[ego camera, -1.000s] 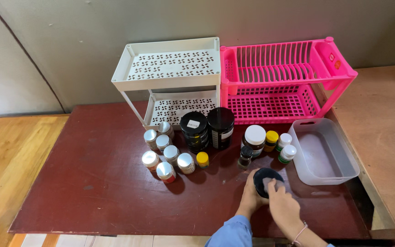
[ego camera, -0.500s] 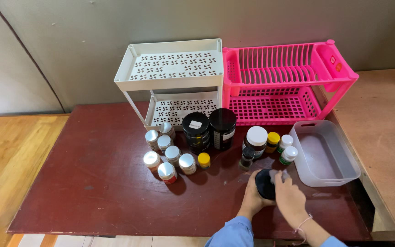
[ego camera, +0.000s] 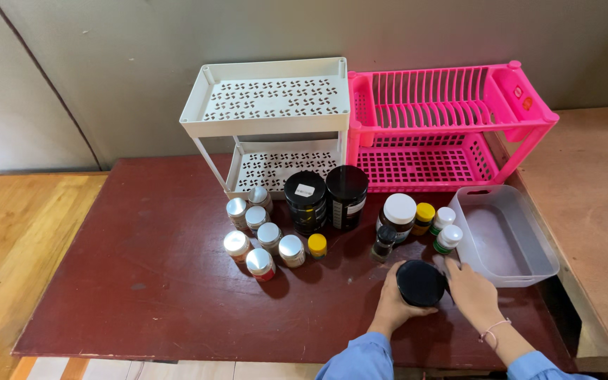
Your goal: The person wipes the exterior of several small jars and larger containers with a cloth on a table, then places one container onto a white plastic shelf. The person continues wiping additional containers without opening them.
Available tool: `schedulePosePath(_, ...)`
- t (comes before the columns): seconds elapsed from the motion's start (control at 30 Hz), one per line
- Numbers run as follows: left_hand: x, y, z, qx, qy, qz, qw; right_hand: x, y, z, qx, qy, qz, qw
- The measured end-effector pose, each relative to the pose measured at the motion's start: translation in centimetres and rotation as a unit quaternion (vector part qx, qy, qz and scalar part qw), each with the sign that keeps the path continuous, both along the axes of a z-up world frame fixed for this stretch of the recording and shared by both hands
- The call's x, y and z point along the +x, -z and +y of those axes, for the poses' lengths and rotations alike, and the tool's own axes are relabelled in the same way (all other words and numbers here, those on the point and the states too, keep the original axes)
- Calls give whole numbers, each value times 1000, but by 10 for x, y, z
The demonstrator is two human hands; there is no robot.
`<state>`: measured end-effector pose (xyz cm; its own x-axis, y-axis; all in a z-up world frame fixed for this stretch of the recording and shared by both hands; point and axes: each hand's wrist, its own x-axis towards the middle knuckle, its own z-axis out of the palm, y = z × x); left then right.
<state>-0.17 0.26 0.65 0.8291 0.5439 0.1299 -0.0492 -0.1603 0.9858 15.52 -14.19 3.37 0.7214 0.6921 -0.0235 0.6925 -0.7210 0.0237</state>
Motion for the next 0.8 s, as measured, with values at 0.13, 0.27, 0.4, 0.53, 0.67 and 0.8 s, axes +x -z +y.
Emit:
schedulePosePath(0.13,-4,-16,2,-30,14,-6,999,-15,46,-31,19,39,75,996)
schedulePosePath(0.27,-4,-14,1,-46,16,3,999,-34,53,-36,76,74,96,990)
schedulePosePath(0.4,0,-7,1,-37,16,-9,999,-44,16,-21,245,78,72,964)
schedulePosePath(0.53,3,1,2,-10,8,-8,1000,-66,-13,-10,260,39,25,964)
schedulePosePath(0.67,4,1,1,-9,7,-25,1000,-67,-26,-17,143,-77,-61,985)
schedulePosePath(0.8,3,-4,-1,-40,11,-37,998,-63,-26,-37,170,-126,-43,976)
